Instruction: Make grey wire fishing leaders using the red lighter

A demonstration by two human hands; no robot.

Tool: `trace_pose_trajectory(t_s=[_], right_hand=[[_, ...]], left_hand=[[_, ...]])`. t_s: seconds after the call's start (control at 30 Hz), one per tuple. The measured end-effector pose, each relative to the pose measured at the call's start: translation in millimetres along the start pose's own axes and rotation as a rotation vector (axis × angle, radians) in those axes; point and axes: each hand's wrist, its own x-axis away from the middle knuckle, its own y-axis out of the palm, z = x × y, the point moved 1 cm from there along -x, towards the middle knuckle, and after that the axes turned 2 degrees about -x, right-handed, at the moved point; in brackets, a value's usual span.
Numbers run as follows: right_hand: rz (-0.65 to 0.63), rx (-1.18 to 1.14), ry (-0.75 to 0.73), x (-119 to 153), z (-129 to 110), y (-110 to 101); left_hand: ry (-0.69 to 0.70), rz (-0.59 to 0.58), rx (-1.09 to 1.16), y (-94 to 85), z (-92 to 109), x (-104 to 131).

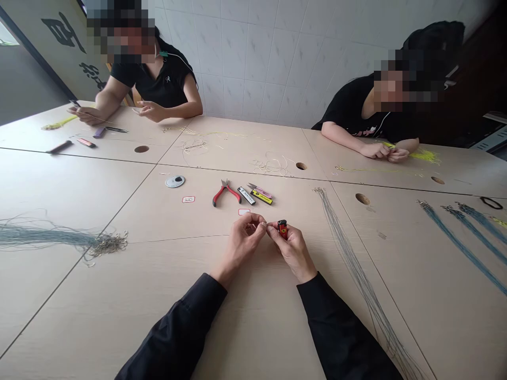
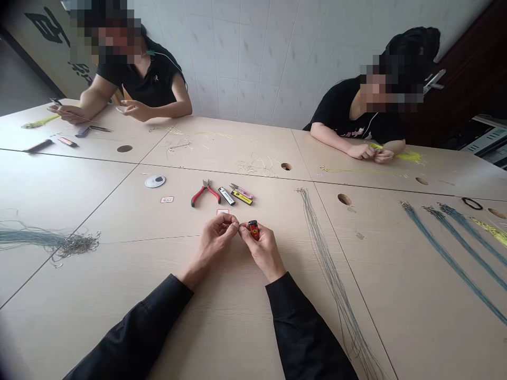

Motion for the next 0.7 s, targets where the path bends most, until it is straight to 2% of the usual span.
trace_pose_trajectory(t_s=[0.33,0.7], right_hand=[[0.056,-0.053,0.019,-2.2,5.9,-2.0],[0.046,-0.135,0.085,-1.6,7.2,-2.0]], left_hand=[[-0.037,-0.034,-0.001,0.0,1.5,1.2],[-0.065,-0.049,0.009,-0.6,3.3,1.8]])
